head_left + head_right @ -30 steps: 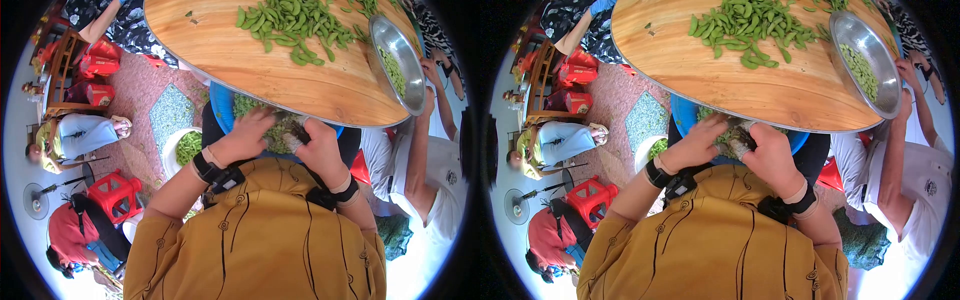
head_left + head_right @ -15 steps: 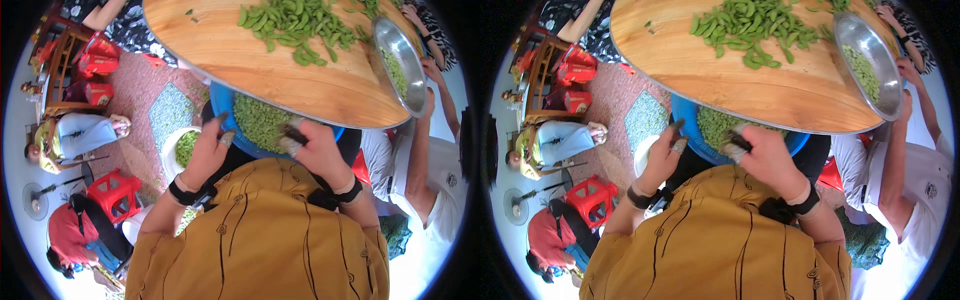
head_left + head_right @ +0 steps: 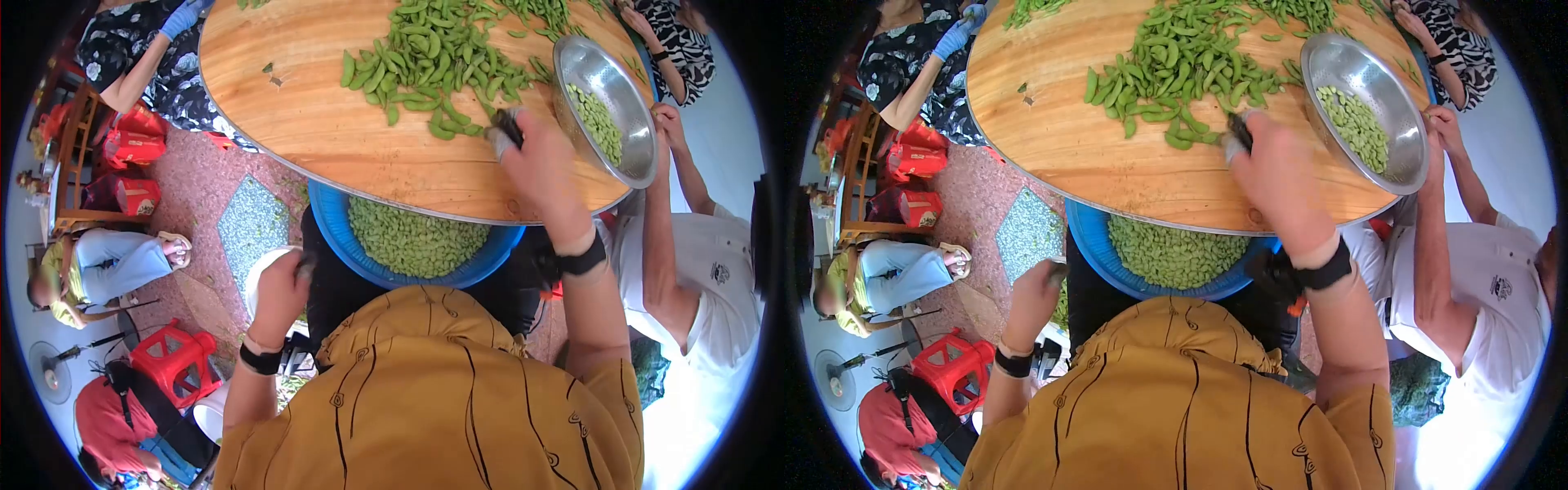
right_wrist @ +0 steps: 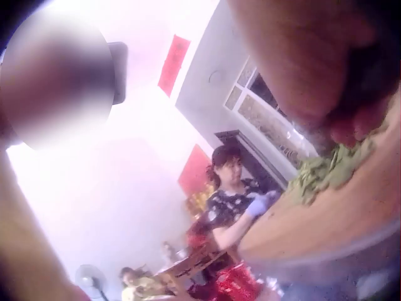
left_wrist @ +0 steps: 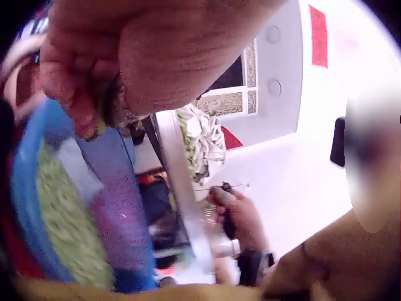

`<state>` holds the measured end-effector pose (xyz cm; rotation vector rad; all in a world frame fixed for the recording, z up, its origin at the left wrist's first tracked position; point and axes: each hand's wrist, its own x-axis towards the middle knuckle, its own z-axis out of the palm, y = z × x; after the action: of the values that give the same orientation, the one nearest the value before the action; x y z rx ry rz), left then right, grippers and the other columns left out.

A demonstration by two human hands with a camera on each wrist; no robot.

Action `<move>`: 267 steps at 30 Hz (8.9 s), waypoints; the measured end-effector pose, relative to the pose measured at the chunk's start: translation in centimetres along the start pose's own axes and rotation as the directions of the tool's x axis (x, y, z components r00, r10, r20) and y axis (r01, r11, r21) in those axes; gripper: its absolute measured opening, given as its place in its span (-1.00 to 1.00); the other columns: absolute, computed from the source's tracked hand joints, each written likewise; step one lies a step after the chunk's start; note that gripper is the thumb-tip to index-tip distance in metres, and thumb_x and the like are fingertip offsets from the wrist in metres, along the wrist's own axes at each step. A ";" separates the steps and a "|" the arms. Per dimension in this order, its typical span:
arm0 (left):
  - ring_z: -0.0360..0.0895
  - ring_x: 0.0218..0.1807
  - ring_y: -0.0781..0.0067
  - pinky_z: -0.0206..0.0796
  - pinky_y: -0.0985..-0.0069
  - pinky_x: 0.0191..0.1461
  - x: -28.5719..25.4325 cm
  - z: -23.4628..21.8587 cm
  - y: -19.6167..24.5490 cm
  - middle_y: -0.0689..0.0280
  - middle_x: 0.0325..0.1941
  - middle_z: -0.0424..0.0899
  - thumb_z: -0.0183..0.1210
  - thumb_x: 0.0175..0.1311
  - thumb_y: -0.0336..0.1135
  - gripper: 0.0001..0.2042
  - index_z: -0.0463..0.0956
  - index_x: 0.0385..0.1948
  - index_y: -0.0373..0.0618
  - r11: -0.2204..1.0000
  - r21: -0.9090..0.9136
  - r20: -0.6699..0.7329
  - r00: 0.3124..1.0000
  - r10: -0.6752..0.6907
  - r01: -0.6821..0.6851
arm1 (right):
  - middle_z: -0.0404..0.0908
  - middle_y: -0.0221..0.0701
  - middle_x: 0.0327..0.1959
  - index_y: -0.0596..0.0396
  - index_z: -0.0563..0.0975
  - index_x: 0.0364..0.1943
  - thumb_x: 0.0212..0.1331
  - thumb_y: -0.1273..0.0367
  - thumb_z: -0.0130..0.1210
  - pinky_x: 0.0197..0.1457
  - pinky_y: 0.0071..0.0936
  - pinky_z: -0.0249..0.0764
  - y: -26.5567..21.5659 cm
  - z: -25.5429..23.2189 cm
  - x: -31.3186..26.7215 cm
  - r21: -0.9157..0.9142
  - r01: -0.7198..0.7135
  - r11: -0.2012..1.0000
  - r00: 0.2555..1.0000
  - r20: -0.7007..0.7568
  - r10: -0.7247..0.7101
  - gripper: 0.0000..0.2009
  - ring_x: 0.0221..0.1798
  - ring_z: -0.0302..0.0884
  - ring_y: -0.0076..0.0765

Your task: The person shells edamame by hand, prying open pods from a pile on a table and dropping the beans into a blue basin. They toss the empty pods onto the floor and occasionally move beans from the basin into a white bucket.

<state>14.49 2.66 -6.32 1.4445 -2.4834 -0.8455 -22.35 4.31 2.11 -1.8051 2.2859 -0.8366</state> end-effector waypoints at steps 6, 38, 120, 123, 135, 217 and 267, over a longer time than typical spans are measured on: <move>0.54 -0.21 -0.07 0.42 0.19 -0.15 -1.8 -0.7 0.0 0.01 -0.16 0.54 0.18 -0.02 -0.53 -0.56 0.43 0.01 -0.19 0.980 0.162 -0.190 0.978 -0.088 0.119 | 0.55 0.00 -0.50 0.22 0.49 -0.29 -0.03 0.35 0.21 -0.33 -0.08 0.44 2.0 1.2 1.8 -0.149 -0.041 0.988 0.997 -0.070 0.031 -0.73 -0.39 0.52 0.14; 0.38 -0.44 0.73 0.23 0.73 -0.41 6.2 1.0 12.9 0.43 -0.41 0.52 -0.03 0.24 -0.53 -0.84 0.53 -0.22 -0.23 0.639 -0.759 0.074 0.959 0.273 -0.123 | 0.56 -0.51 -0.45 0.13 0.45 0.05 0.10 0.58 -0.12 -0.56 -0.69 0.34 -4.1 -0.9 -7.8 0.670 -0.530 0.520 0.789 0.615 0.011 -0.63 -0.60 0.38 -0.68; 0.52 -0.34 -0.01 0.38 0.26 -0.27 -0.5 -2.4 2.2 0.04 -0.44 0.54 0.18 0.10 -0.32 -0.84 0.52 -0.34 -0.19 0.989 0.075 0.079 0.989 0.121 -0.127 | 0.61 -0.13 -0.44 0.22 0.47 -0.32 -0.06 0.46 0.18 -0.31 -0.28 0.49 -1.9 2.6 -1.8 0.280 -0.135 0.951 0.991 0.045 0.127 -0.79 -0.37 0.60 -0.02; 0.56 -0.44 0.27 0.37 0.43 -0.34 3.0 -1.5 8.1 0.15 -0.40 0.61 0.04 0.27 -0.36 -0.81 0.54 -0.16 -0.20 0.866 -0.430 -0.051 0.965 0.257 -0.254 | 0.62 -0.23 -0.44 0.20 0.49 -0.24 -0.02 0.44 0.19 -0.31 -0.39 0.49 -3.8 2.1 -4.5 0.380 -0.207 0.902 0.975 0.151 0.160 -0.76 -0.40 0.61 -0.16; 0.40 -0.41 0.68 0.27 0.71 -0.34 6.3 2.1 11.6 0.40 -0.39 0.54 -0.08 0.24 -0.54 -0.79 0.50 -0.16 -0.25 0.624 -0.774 0.003 0.985 0.172 -0.107 | 0.57 -0.06 -0.34 0.25 0.40 -0.12 -0.01 0.53 0.08 -0.20 -0.28 0.47 -4.4 0.6 -8.2 0.443 -0.122 0.888 0.931 0.361 -0.052 -0.70 -0.25 0.58 0.07; 0.54 -0.35 0.03 0.38 0.24 -0.27 2.3 -2.5 6.5 0.11 -0.44 0.56 0.20 0.09 -0.35 -0.81 0.55 -0.28 -0.21 0.981 -0.062 -0.066 0.982 0.178 -0.182 | 0.57 -0.08 -0.42 0.17 0.48 -0.31 -0.01 0.39 0.21 -0.28 -0.17 0.45 -3.2 4.3 0.4 0.027 0.083 0.996 0.996 -0.039 -0.082 -0.78 -0.33 0.53 0.11; 0.44 -0.52 0.47 0.26 0.56 -0.44 5.8 -0.6 10.0 0.28 -0.56 0.48 0.00 0.27 -0.46 -0.90 0.49 -0.36 -0.26 0.751 -0.403 -0.133 0.845 0.518 -0.524 | 0.53 -0.47 -0.45 0.14 0.44 0.03 0.26 0.48 -0.05 -0.63 -0.73 0.27 -5.7 -0.2 -7.3 0.586 -0.729 0.355 0.626 0.780 -0.002 -0.73 -0.64 0.31 -0.71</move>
<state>4.10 1.38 -1.31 0.5580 -2.2952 -1.1377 -15.37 10.31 3.22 -0.7326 1.2191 -0.8188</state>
